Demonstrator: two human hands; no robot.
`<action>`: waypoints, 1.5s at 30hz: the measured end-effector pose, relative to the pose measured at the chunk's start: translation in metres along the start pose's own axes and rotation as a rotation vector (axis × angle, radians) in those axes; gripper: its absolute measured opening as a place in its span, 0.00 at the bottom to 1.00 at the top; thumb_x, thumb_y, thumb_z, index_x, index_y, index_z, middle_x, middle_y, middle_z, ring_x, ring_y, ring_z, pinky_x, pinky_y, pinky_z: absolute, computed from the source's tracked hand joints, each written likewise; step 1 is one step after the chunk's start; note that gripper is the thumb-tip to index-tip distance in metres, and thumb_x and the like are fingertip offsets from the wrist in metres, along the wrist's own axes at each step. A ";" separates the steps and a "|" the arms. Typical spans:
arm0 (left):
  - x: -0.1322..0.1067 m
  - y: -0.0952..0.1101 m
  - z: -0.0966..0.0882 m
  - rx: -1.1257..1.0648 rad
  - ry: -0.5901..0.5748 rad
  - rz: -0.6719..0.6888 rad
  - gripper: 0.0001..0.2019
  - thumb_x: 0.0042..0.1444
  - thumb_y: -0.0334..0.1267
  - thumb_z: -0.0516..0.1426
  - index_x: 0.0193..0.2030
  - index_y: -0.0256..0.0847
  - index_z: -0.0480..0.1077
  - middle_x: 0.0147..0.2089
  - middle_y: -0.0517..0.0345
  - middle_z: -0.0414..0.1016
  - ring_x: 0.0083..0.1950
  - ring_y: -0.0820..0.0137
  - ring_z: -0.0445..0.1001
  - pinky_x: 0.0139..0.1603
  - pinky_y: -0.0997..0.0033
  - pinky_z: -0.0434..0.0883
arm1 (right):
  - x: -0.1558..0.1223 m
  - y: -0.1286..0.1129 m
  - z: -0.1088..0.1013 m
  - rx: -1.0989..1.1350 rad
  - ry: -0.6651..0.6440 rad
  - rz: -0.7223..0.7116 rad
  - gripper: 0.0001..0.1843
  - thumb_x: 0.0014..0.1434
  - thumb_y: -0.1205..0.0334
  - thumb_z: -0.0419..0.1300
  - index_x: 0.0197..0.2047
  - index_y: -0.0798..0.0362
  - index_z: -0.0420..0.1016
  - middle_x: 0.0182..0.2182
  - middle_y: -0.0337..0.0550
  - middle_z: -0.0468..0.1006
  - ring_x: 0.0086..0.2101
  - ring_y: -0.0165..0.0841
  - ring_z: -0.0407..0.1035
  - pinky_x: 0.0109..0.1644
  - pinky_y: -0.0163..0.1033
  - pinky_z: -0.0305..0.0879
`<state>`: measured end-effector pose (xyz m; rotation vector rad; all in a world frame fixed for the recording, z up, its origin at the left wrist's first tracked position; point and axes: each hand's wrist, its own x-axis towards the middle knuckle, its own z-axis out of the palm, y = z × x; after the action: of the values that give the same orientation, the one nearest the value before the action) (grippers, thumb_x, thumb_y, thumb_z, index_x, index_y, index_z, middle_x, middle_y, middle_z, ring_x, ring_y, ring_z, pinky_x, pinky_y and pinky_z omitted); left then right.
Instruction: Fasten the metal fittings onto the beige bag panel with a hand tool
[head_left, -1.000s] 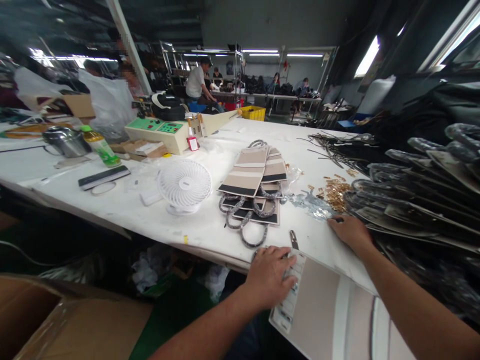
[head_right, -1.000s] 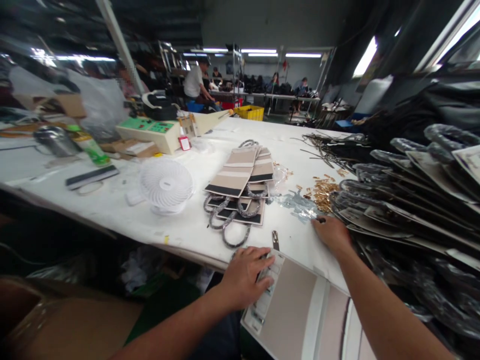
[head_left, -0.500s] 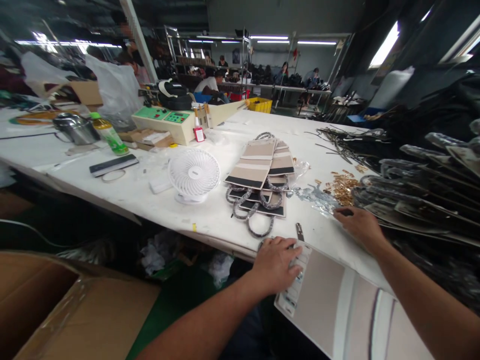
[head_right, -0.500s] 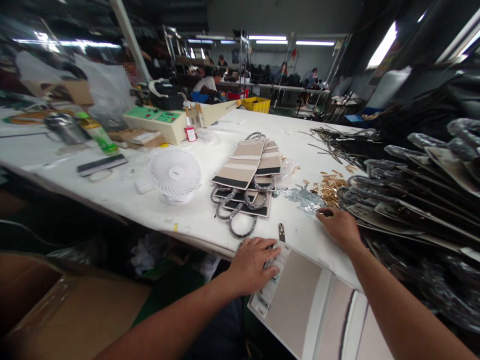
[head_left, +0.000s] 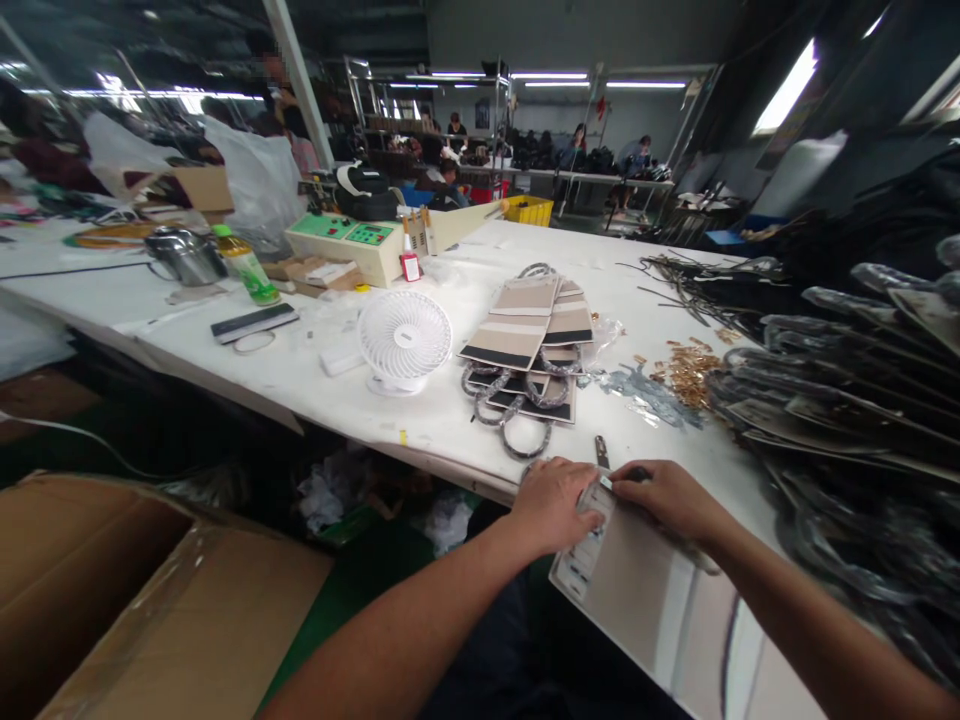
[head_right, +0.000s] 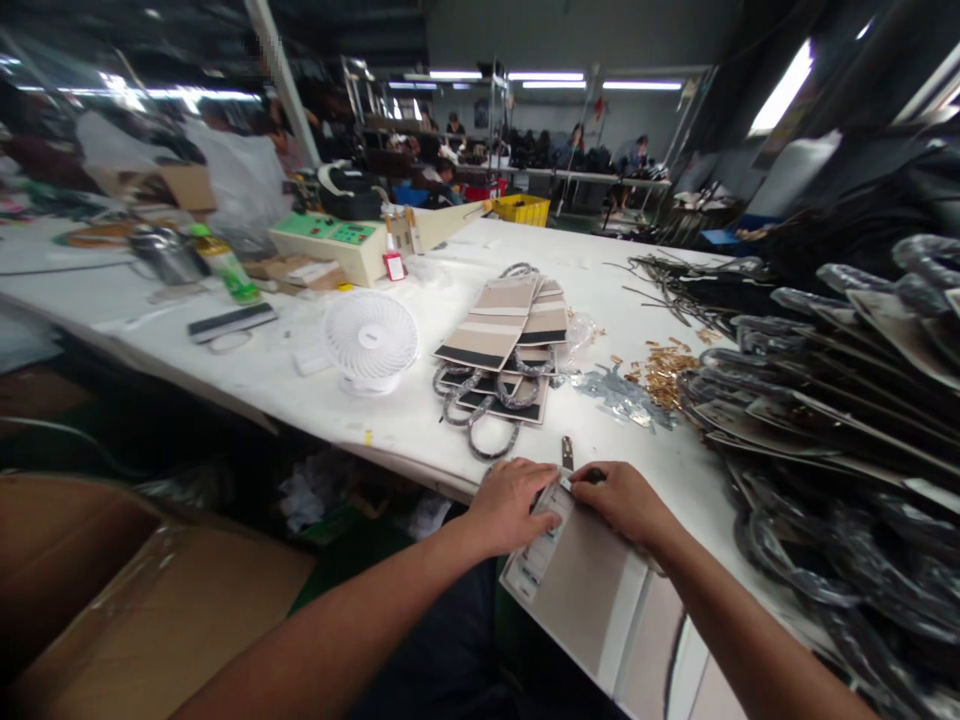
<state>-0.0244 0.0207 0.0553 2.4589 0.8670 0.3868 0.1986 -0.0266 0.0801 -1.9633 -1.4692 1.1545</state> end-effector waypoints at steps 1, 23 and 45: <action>0.000 0.000 0.000 0.008 0.002 -0.006 0.24 0.63 0.49 0.66 0.64 0.48 0.74 0.64 0.58 0.80 0.64 0.55 0.75 0.67 0.51 0.70 | 0.000 0.000 0.000 -0.008 0.002 -0.002 0.24 0.53 0.45 0.63 0.42 0.54 0.86 0.23 0.39 0.77 0.21 0.33 0.63 0.24 0.37 0.58; 0.037 0.016 -0.022 0.145 -0.140 -0.146 0.14 0.68 0.45 0.59 0.54 0.43 0.78 0.51 0.48 0.85 0.60 0.51 0.79 0.68 0.46 0.67 | 0.002 0.007 0.013 -0.296 0.207 -0.061 0.04 0.62 0.62 0.63 0.37 0.50 0.80 0.38 0.45 0.83 0.40 0.43 0.75 0.44 0.41 0.62; 0.090 0.006 -0.027 -0.313 -0.497 -0.566 0.18 0.60 0.39 0.67 0.23 0.40 0.67 0.15 0.66 0.60 0.20 0.73 0.65 0.25 0.74 0.61 | 0.002 0.003 -0.006 -0.115 0.151 -0.055 0.11 0.62 0.51 0.64 0.36 0.49 0.82 0.31 0.41 0.82 0.34 0.40 0.74 0.38 0.41 0.63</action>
<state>0.0357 0.0849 0.0899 1.7969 1.1179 -0.2634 0.2050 -0.0252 0.0805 -2.0245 -1.5299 0.8959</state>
